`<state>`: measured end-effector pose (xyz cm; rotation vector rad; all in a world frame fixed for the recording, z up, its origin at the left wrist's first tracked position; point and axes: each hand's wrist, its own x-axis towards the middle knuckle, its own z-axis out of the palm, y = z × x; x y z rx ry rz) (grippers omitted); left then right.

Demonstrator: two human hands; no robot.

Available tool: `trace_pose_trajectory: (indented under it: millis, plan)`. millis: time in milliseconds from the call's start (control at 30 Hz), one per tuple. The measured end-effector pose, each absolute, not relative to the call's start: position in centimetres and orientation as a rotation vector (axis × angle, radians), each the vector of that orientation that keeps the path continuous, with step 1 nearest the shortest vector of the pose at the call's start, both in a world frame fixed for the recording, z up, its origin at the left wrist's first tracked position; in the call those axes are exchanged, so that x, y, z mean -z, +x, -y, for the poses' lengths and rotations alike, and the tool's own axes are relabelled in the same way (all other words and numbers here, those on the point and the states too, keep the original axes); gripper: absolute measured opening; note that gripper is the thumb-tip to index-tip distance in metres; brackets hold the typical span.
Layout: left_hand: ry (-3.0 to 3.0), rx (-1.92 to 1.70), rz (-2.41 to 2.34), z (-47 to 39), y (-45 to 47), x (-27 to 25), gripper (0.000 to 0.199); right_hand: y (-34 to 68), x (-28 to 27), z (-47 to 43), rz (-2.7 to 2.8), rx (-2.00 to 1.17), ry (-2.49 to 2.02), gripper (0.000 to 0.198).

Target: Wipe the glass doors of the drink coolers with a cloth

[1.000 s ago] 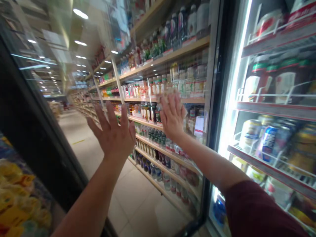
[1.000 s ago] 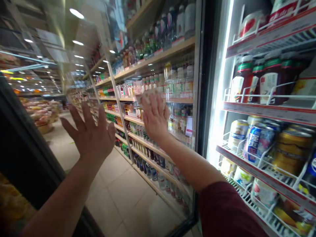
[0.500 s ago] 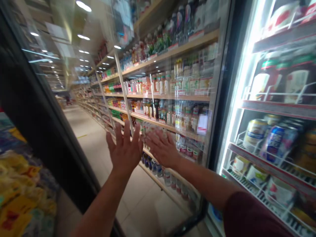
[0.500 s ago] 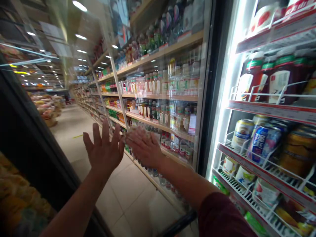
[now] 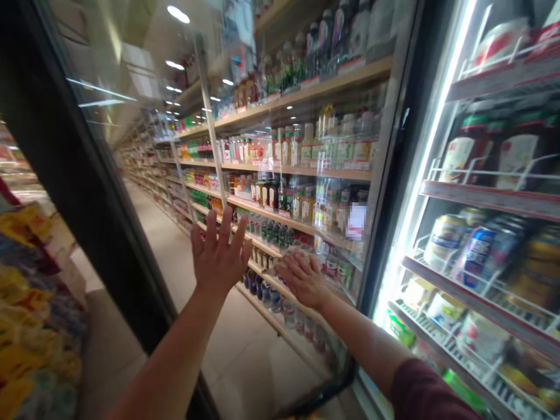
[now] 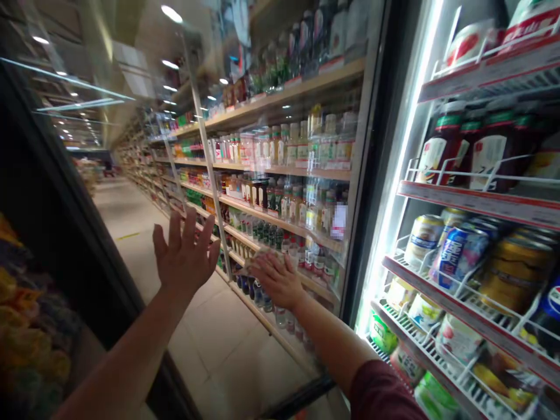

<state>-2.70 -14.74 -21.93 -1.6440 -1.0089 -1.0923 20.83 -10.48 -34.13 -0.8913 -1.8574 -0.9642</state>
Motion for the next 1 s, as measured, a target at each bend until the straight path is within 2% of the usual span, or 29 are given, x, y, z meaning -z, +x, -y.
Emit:
trace_pose_trajectory:
  millis: [100,200,267,400,467,533,767,833,1000]
  plan:
    - [-1.625,1.065,1.008,14.1,-3.0,22.0,0.072,24.2,31.6,9.0,1.784,0.948,-0.911,0.056]
    - [-1.599,1.044,1.011,13.3,-3.4,22.2,0.073,27.7,26.7,7.0,1.434,0.760,-1.087,0.058]
    - [-1.603,1.048,1.015,12.8,-3.5,22.2,0.074,28.3,26.2,6.6,1.310,0.707,-1.123,0.059]
    - [-1.670,1.138,1.011,12.0,-3.7,22.3,0.071,25.8,33.8,8.4,1.546,0.844,-1.105,0.056]
    - [-1.718,1.187,1.040,11.8,-3.8,22.2,0.068,24.7,37.7,9.3,1.672,0.898,-1.030,0.045]
    - [-1.760,1.214,1.078,11.5,-3.9,22.2,0.065,24.8,38.4,9.3,1.714,0.919,-0.988,0.037]
    - [-1.754,1.196,1.117,10.8,-4.0,22.3,0.060,27.0,27.8,5.3,1.360,0.792,-1.151,0.057]
    - [-1.701,1.156,1.085,10.9,-3.8,22.3,0.061,26.2,29.0,5.5,1.342,0.790,-1.147,0.059]
    - [-1.605,1.070,1.023,11.4,-3.4,22.3,0.066,24.1,37.6,7.9,1.416,0.793,-1.140,0.064]
